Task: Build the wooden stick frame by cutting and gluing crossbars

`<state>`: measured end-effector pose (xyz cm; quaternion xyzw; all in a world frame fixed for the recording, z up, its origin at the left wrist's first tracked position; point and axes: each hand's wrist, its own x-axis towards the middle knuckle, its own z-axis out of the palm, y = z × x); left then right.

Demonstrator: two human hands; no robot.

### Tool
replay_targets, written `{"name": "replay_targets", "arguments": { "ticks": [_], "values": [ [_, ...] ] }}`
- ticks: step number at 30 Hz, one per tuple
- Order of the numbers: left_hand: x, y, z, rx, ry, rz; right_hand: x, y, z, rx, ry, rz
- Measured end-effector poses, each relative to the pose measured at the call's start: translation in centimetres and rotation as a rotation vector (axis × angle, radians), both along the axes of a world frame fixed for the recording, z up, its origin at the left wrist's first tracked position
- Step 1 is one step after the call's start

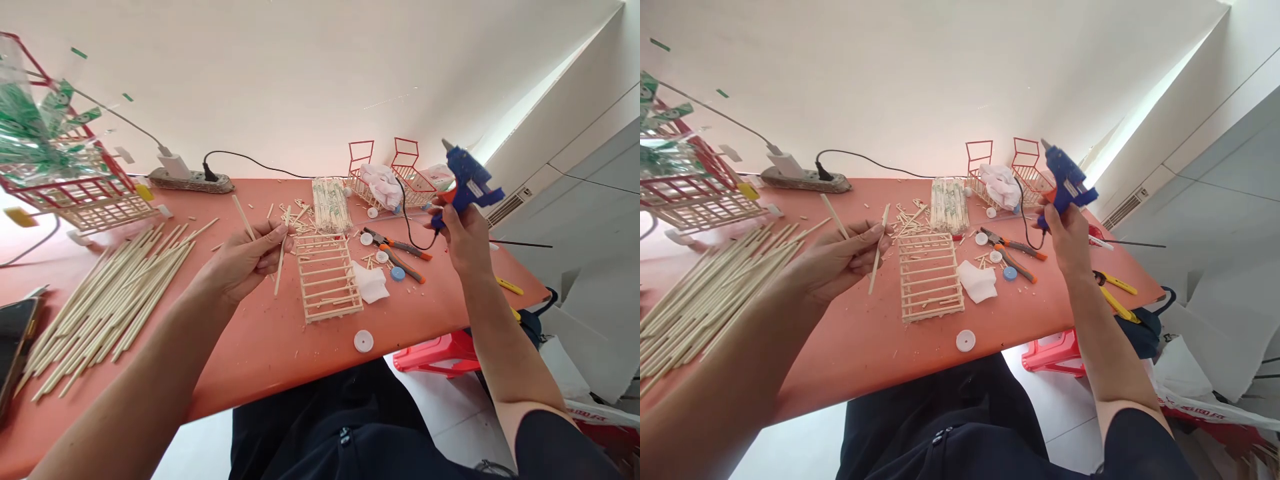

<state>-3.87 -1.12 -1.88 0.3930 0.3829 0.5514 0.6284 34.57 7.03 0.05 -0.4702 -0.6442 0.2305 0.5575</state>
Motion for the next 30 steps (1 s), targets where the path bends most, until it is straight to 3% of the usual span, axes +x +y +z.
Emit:
{"name": "replay_targets", "arguments": {
  "ticks": [4, 9, 12, 15, 30],
  "values": [
    [0.1, 0.2, -0.3, -0.004, 0.007, 0.025, -6.0, 2.1, 1.9, -0.003, 0.284, 0.207],
    [0.4, 0.2, -0.4, -0.019, -0.027, 0.013, -10.3, 2.2, 0.2, -0.247, 0.263, 0.297],
    [0.5, 0.0, -0.2, -0.028, -0.049, -0.014, -10.8, 1.2, -1.4, -0.385, 0.186, 0.362],
    [0.5, -0.3, 0.1, -0.029, -0.054, -0.035, -10.8, 0.4, -2.0, -0.418, 0.177, 0.425],
    [0.5, -0.3, 0.3, -0.004, -0.052, -0.060, -11.9, -2.4, -0.9, -0.314, -0.090, 0.607]
  ]
}}
